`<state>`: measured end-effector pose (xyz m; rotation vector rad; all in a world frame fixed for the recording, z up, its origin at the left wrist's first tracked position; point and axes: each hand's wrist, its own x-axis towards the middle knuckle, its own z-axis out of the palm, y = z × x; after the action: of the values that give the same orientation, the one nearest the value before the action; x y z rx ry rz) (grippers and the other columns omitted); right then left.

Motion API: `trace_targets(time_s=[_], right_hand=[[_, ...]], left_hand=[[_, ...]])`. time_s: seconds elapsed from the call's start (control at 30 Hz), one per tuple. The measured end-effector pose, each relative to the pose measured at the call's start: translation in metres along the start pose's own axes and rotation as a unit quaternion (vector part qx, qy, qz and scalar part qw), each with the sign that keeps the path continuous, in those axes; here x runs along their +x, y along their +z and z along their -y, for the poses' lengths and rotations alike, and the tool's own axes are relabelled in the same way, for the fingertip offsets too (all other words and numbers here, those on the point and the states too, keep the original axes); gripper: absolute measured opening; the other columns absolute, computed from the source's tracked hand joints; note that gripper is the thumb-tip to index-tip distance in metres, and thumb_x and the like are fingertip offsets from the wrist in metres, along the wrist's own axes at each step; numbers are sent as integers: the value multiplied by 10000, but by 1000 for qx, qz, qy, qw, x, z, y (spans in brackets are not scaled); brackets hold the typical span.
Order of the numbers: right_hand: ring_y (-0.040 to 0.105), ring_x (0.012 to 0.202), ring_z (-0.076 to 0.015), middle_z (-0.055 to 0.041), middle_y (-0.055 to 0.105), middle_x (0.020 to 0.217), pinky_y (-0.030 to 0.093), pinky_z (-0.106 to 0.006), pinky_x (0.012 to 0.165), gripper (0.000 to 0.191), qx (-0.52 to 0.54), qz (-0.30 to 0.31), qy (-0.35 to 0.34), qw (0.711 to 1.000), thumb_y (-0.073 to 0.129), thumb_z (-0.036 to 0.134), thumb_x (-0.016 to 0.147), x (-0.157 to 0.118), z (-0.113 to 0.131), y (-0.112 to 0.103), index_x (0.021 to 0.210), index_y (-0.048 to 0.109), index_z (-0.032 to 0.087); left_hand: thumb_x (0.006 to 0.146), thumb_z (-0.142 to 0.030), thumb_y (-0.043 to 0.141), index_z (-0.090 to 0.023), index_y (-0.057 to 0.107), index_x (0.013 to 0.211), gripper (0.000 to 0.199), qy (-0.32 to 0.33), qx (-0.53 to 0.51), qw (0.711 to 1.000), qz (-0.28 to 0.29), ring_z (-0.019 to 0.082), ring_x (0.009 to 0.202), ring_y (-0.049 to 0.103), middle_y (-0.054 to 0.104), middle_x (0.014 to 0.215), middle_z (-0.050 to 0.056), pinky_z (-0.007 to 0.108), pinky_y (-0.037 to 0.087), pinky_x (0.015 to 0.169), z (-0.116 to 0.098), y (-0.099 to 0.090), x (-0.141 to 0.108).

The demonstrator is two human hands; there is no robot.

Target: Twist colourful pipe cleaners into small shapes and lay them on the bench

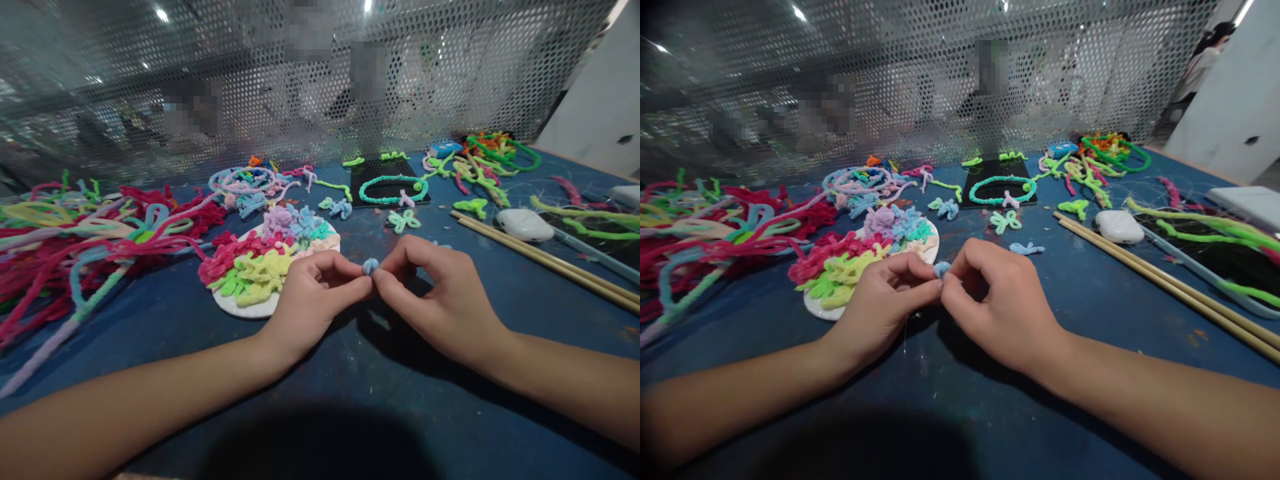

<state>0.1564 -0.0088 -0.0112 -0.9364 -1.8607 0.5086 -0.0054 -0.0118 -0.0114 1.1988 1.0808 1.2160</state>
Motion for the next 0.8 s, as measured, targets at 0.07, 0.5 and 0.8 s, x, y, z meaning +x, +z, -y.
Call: trace_targets(time_s=[0.07, 0.5, 0.8], right_hand=[[553, 577, -108, 25, 618, 628, 431, -230, 539, 143, 21, 14, 20, 999, 608, 135, 809, 0, -2, -1, 696, 579, 217], [592, 617, -103, 54, 611, 695, 479, -221, 590, 313, 229, 104, 107, 962, 658, 207, 804, -3, 0, -1, 1034, 446, 223], [633, 726, -140, -4, 672, 794, 495, -251, 646, 130, 124, 83, 93, 985, 522, 314, 916, -3, -4, -5, 978, 585, 219]], left_hand=[[572, 4, 790, -167, 669, 639, 219, 13, 11, 1000, -10, 13, 551, 578, 645, 590, -91, 55, 446, 542, 0, -1, 0], [720, -20, 731, -211, 744, 759, 195, 248, 176, 952, 29, 83, 788, 686, 745, 808, -29, 150, 534, 758, -4, -14, 1], [780, -89, 703, -198, 726, 786, 111, 354, 272, 892, 68, 142, 815, 698, 746, 865, 30, 254, 540, 784, -4, -21, 3]])
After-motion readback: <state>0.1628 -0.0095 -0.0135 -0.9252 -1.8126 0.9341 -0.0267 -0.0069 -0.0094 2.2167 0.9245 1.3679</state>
